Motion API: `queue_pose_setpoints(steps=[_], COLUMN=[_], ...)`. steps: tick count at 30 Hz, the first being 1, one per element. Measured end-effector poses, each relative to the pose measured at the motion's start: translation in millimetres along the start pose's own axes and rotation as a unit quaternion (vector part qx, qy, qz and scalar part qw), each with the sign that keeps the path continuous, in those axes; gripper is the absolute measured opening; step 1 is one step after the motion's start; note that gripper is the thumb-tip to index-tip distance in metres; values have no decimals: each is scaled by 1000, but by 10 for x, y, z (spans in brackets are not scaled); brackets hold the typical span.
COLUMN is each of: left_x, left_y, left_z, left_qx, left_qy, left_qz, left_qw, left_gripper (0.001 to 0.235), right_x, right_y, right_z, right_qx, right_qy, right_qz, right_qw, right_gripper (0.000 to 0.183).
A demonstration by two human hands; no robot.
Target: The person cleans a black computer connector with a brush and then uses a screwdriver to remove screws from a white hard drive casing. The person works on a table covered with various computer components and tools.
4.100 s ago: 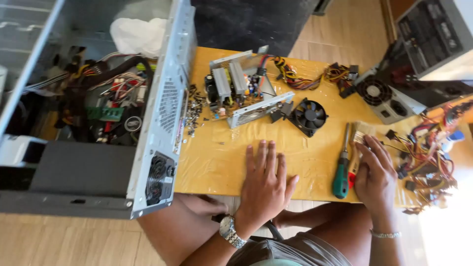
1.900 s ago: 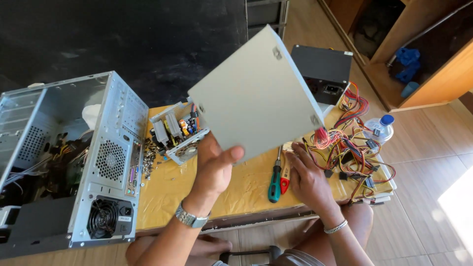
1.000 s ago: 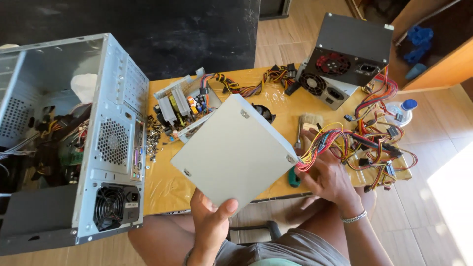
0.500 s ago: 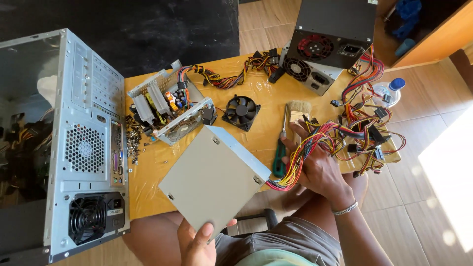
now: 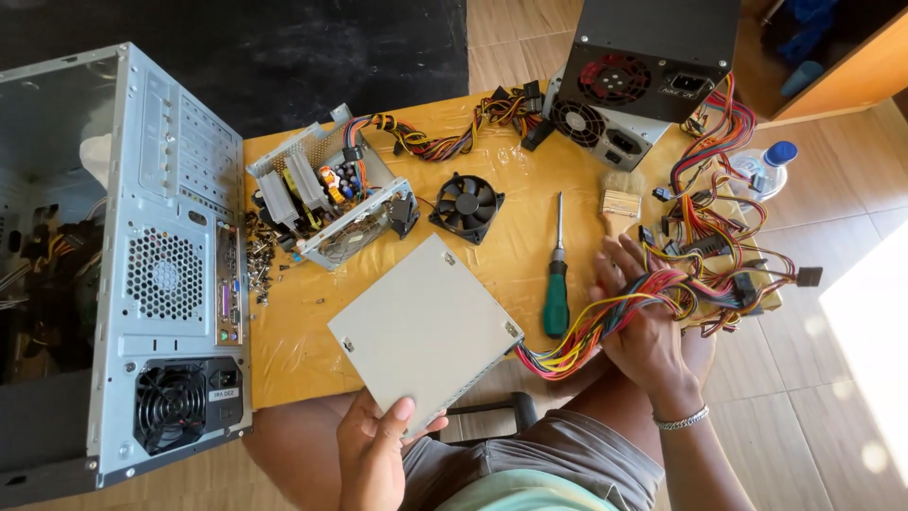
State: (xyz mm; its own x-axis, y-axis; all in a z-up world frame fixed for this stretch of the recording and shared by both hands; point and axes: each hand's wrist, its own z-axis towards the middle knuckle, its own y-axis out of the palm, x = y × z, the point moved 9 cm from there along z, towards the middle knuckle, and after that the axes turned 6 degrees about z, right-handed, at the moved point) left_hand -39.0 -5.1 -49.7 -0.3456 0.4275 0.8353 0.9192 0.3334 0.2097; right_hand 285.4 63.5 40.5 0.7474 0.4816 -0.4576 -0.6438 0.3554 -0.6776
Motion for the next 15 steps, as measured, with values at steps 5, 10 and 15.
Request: queue_pose_setpoints(steps=[5, 10, 15], left_x=[201, 397, 367], left_y=[61, 94, 136], left_z=[-54, -123, -117], left_qx=[-7, -23, -117], left_qy=[-22, -21, 55], left_qz=[24, 94, 130], left_qw=[999, 995, 983], left_gripper=[48, 55, 123], right_x=[-190, -299, -344], right_y=[93, 188, 217], right_z=[-184, -262, -235], right_qx=[-62, -127, -163], right_qy=[-61, -92, -117], right_qz=[-56, -95, -75], right_qw=[995, 983, 977], right_gripper=[42, 49, 52])
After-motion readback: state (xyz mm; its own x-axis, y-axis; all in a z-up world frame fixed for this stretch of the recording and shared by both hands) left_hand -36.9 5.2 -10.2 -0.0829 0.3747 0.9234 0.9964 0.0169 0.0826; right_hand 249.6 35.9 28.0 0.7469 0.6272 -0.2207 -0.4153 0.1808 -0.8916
